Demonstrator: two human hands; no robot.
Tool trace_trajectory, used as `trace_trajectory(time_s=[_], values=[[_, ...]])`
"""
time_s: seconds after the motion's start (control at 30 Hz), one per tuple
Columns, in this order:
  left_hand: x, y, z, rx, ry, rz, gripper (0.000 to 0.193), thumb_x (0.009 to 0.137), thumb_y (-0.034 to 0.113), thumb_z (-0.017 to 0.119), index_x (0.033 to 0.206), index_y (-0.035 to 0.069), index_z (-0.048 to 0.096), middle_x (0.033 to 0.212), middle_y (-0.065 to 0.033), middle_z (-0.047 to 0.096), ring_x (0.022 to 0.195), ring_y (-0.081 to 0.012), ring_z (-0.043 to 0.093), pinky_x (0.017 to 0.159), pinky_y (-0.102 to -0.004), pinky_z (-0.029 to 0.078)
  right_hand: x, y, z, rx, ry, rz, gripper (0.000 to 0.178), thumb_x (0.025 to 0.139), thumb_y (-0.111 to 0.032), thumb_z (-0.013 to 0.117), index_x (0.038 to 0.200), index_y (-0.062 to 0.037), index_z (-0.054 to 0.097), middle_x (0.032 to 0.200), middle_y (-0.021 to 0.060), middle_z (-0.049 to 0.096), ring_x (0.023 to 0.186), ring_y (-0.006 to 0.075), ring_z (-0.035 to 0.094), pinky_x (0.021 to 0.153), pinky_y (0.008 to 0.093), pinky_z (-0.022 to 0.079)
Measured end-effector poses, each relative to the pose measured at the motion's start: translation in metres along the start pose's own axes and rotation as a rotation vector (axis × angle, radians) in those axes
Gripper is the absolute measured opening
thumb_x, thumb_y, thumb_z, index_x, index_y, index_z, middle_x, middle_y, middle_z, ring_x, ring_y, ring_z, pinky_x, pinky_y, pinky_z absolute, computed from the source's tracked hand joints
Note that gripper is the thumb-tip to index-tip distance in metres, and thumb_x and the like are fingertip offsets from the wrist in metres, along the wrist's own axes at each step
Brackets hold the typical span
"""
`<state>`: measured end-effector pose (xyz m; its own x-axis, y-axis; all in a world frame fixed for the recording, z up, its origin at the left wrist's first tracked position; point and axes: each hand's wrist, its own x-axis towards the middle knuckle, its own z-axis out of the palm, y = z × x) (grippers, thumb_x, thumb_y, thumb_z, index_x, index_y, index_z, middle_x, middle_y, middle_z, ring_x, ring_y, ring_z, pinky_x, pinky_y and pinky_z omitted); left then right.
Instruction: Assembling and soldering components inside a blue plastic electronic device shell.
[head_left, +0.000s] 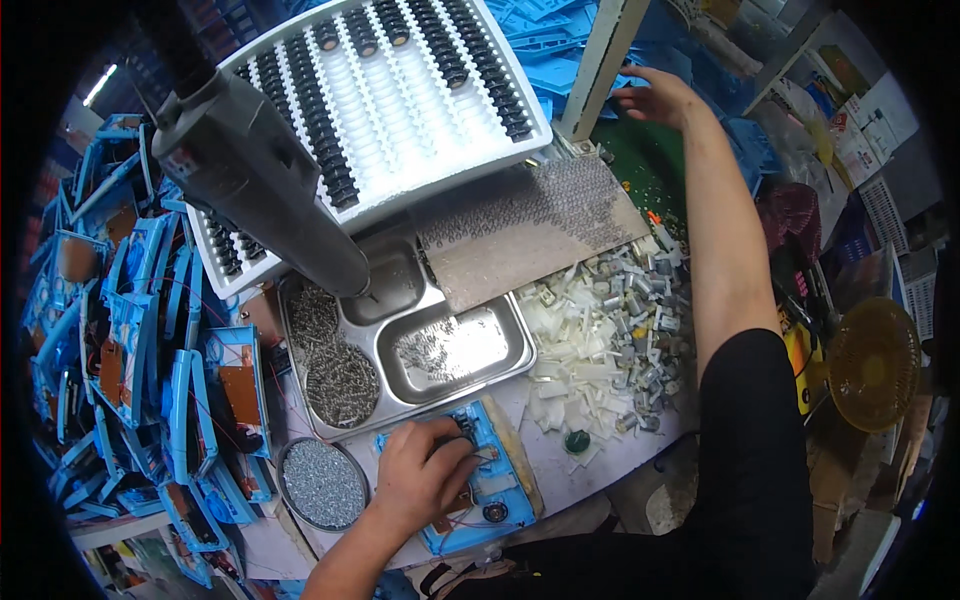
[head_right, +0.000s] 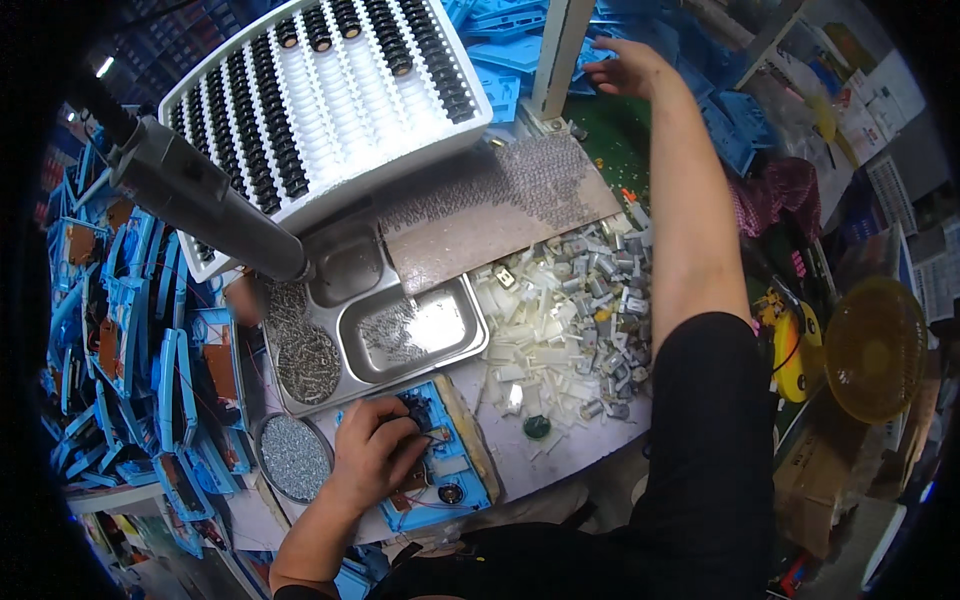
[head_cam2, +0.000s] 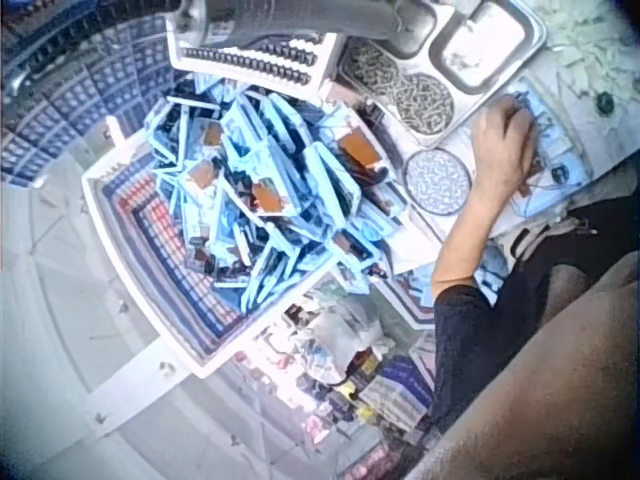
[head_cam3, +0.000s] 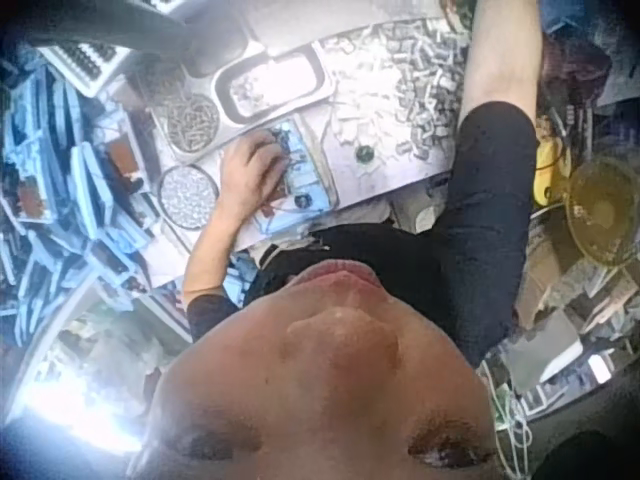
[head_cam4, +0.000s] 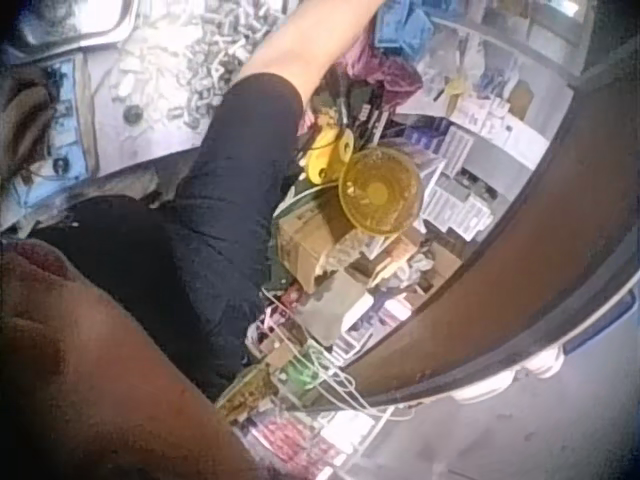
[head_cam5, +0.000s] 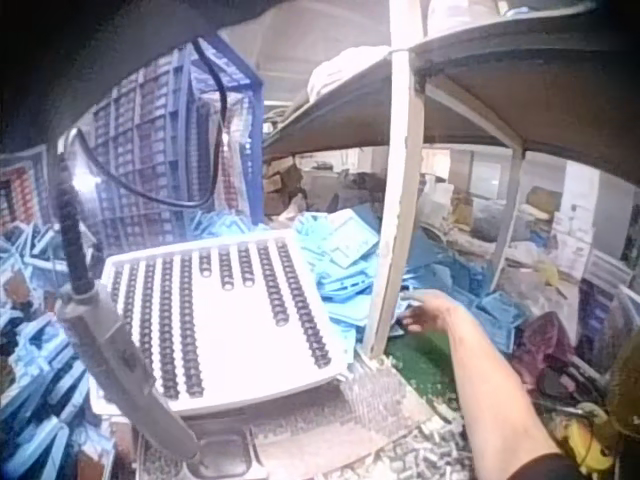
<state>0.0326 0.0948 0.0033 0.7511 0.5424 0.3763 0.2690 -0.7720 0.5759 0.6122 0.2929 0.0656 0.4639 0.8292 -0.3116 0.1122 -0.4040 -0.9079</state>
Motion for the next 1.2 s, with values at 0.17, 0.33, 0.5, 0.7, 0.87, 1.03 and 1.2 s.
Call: trace_trajectory(time_s=[0.17, 0.33, 0.5, 0.7, 0.87, 1.03, 1.2], values=[[0.005, 0.003, -0.002, 0.001, -0.028, -0.053, 0.040, 0.068, 0.009, 0.086, 0.102, 0.006, 0.064, 0.106, -0.0126, 0.063, 0.089, -0.0338, 0.064, 0.075, -0.0431, 0.052, 0.057, 0.009, 0.046, 0.230, -0.147, -0.118, 0.032, 0.097, -0.043, 0.065, 0.111, -0.0151, 0.070, 0.100, 0.0083, 0.071, 0.094, 0.0223, 0.066, 0.084, 0.0433, 0.055], [0.002, 0.005, -0.002, 0.031, -0.009, -0.076, 0.036, 0.071, 0.009, 0.082, 0.103, 0.006, 0.064, 0.108, -0.0127, 0.062, 0.092, -0.0339, 0.064, 0.076, -0.0427, 0.052, 0.157, 0.025, 0.021, 0.697, 0.338, -0.394, 0.023, 0.096, -0.024, 0.063, 0.106, -0.0035, 0.068, 0.094, 0.0133, 0.066, 0.085, 0.0301, 0.066, 0.079, 0.0471, 0.058], [-0.004, 0.001, 0.002, 0.048, 0.025, -0.077, 0.035, 0.073, 0.008, 0.079, 0.103, 0.008, 0.062, 0.110, -0.0127, 0.061, 0.093, -0.0345, 0.064, 0.076, -0.0424, 0.053, 0.127, 0.033, -0.092, 0.812, 0.869, -0.512, 0.045, 0.085, -0.003, 0.075, 0.123, 0.0067, 0.055, 0.123, 0.0256, 0.060, 0.112, 0.0344, 0.063, 0.091, 0.0514, 0.060], [0.004, -0.001, 0.003, 0.087, 0.027, -0.048, 0.035, 0.074, 0.007, 0.080, 0.103, 0.007, 0.060, 0.111, -0.0117, 0.060, 0.095, -0.0340, 0.064, 0.077, -0.0415, 0.054, -0.129, 0.028, -0.029, 0.408, 0.781, -0.946, 0.057, 0.083, 0.012, 0.070, 0.133, 0.0029, 0.046, 0.128, 0.0253, 0.058, 0.114, 0.0320, 0.064, 0.094, 0.0459, 0.058], [0.003, 0.004, 0.005, 0.069, 0.057, -0.021, 0.034, 0.075, 0.007, 0.079, 0.104, 0.007, 0.060, 0.111, -0.0113, 0.059, 0.097, -0.0339, 0.064, 0.080, -0.0414, 0.054, -0.371, 0.070, 0.087, 0.402, 0.370, -0.852, 0.065, 0.092, 0.003, 0.061, 0.149, 0.0043, 0.030, 0.121, 0.0177, 0.059, 0.103, 0.0277, 0.064, 0.088, 0.0397, 0.056], [-0.025, 0.041, -0.018, -0.305, 0.212, -0.233, 0.042, 0.086, 0.013, 0.077, 0.122, 0.005, 0.058, 0.100, -0.0097, 0.063, 0.075, -0.0172, 0.061, 0.062, -0.0301, 0.049, -0.448, 0.113, 0.194, 0.543, 0.173, -0.667, 0.077, 0.087, -0.008, 0.064, 0.154, 0.0023, 0.027, 0.144, 0.0218, 0.049, 0.133, 0.0314, 0.052, 0.111, 0.0448, 0.044], [-0.040, 0.061, -0.033, -1.156, 0.299, -0.748, 0.049, 0.102, 0.019, 0.065, 0.138, -0.002, 0.039, 0.101, -0.0083, 0.065, 0.064, -0.0067, 0.056, 0.049, -0.0216, 0.042, -0.444, 0.106, 0.251, 0.579, -0.053, -0.478, 0.066, 0.090, -0.002, 0.071, 0.145, -0.0025, 0.037, 0.117, 0.0146, 0.062, 0.105, 0.0214, 0.065, 0.092, 0.0357, 0.055]])
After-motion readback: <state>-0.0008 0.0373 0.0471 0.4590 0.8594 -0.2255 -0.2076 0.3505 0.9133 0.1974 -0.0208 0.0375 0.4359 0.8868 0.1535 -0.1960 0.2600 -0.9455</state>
